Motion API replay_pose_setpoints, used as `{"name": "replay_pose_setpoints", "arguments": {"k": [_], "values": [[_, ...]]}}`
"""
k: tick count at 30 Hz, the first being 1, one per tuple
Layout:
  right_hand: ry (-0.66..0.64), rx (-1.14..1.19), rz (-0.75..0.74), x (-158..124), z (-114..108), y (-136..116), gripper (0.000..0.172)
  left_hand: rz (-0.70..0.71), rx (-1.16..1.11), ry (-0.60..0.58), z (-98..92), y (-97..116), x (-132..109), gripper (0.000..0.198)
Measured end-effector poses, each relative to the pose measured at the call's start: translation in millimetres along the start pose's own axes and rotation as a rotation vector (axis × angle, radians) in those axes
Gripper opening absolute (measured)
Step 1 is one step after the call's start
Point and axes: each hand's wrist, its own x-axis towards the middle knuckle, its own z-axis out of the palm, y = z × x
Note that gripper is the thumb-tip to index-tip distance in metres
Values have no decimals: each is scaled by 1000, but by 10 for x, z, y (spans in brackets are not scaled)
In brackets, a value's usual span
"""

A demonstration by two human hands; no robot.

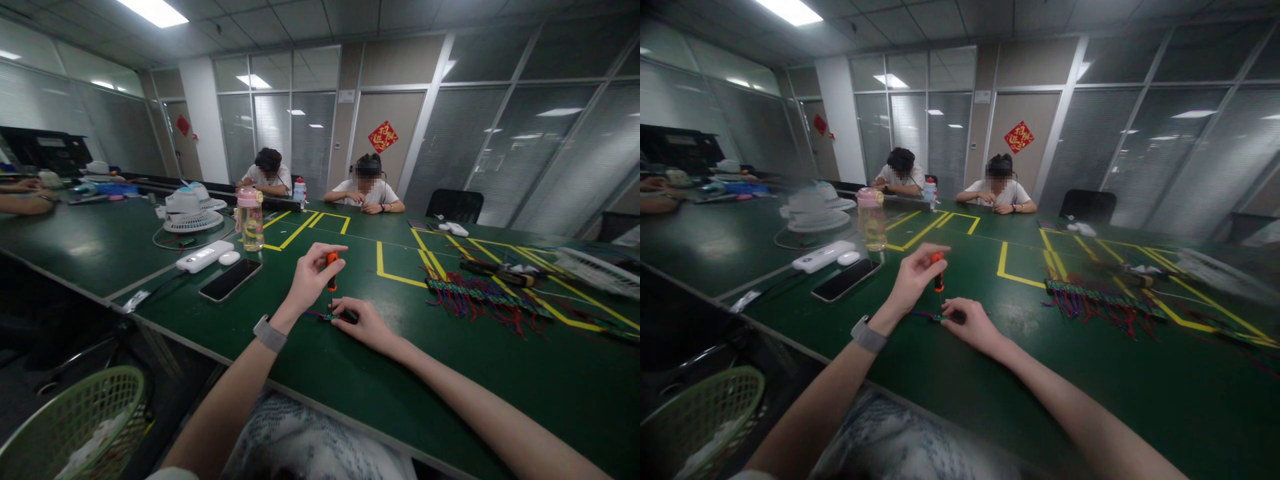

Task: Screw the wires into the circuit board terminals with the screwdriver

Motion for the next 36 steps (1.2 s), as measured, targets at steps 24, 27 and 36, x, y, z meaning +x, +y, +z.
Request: {"name": "replay_pose_setpoints", "arguments": {"k": [24,27,36], "values": [[4,5,2,1,9,16,3,18,36,-28,1,0,3,29],[3,7,-6,0,11,20,3,20,-39,-58,1,-12,10,32],[4,21,-1,-3,17,29,3,35,-5,-14,-1,-14,-1,27]]}}
